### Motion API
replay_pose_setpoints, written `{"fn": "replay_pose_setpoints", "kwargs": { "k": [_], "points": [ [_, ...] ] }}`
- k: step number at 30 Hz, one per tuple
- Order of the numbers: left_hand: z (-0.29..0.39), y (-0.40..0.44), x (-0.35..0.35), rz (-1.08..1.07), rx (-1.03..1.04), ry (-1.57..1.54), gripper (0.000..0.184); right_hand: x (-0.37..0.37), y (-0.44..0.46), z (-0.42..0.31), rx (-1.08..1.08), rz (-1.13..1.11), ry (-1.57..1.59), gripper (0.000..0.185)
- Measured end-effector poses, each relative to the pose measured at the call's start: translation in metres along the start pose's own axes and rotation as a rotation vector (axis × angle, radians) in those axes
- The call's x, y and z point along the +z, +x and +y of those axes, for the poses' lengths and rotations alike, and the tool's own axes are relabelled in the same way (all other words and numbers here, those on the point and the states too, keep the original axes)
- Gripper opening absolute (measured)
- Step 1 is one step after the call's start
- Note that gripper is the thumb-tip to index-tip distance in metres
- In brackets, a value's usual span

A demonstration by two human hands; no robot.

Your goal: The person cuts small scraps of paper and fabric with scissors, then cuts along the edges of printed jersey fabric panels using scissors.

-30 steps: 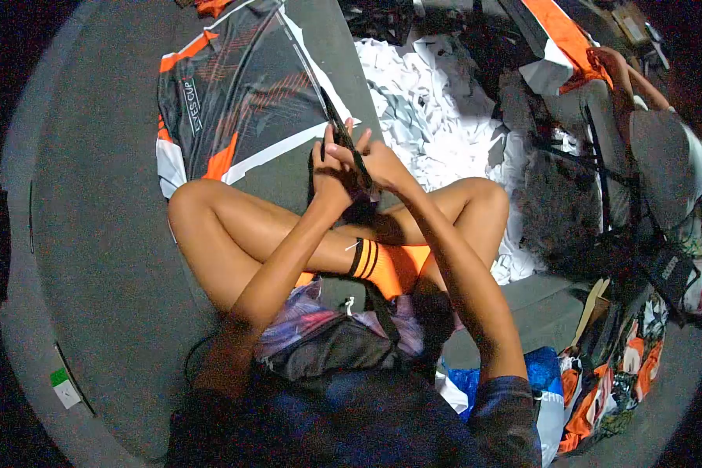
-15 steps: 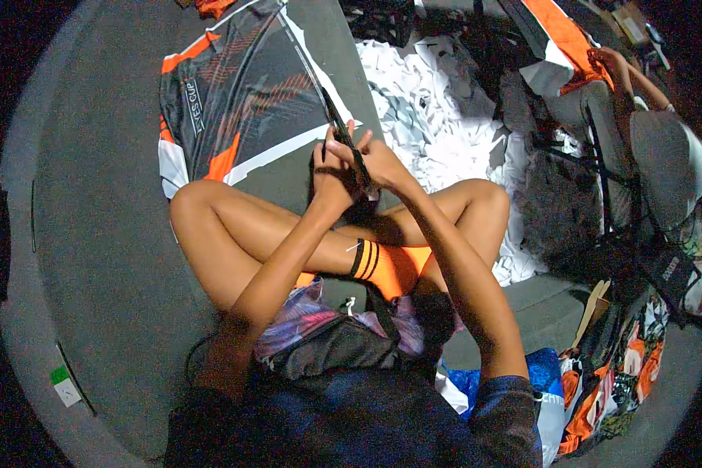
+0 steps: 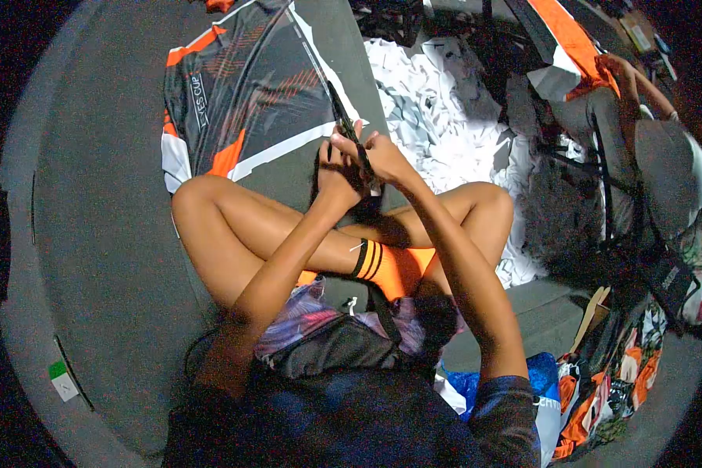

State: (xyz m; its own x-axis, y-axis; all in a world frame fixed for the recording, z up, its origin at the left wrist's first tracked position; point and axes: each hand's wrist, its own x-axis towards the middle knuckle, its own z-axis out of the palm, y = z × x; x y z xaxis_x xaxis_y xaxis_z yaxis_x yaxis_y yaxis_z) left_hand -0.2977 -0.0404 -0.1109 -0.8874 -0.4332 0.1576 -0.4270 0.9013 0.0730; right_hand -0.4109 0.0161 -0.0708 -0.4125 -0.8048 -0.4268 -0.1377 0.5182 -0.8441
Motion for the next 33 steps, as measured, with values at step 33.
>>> {"fn": "replay_pose_setpoints", "kwargs": {
  "k": [33],
  "points": [
    [0.006,0.004,-0.019,-0.096,-0.085,-0.253,0.071,-0.009,0.023,-0.012,0.055,-0.029,-0.087,0.070]
  ]
}}
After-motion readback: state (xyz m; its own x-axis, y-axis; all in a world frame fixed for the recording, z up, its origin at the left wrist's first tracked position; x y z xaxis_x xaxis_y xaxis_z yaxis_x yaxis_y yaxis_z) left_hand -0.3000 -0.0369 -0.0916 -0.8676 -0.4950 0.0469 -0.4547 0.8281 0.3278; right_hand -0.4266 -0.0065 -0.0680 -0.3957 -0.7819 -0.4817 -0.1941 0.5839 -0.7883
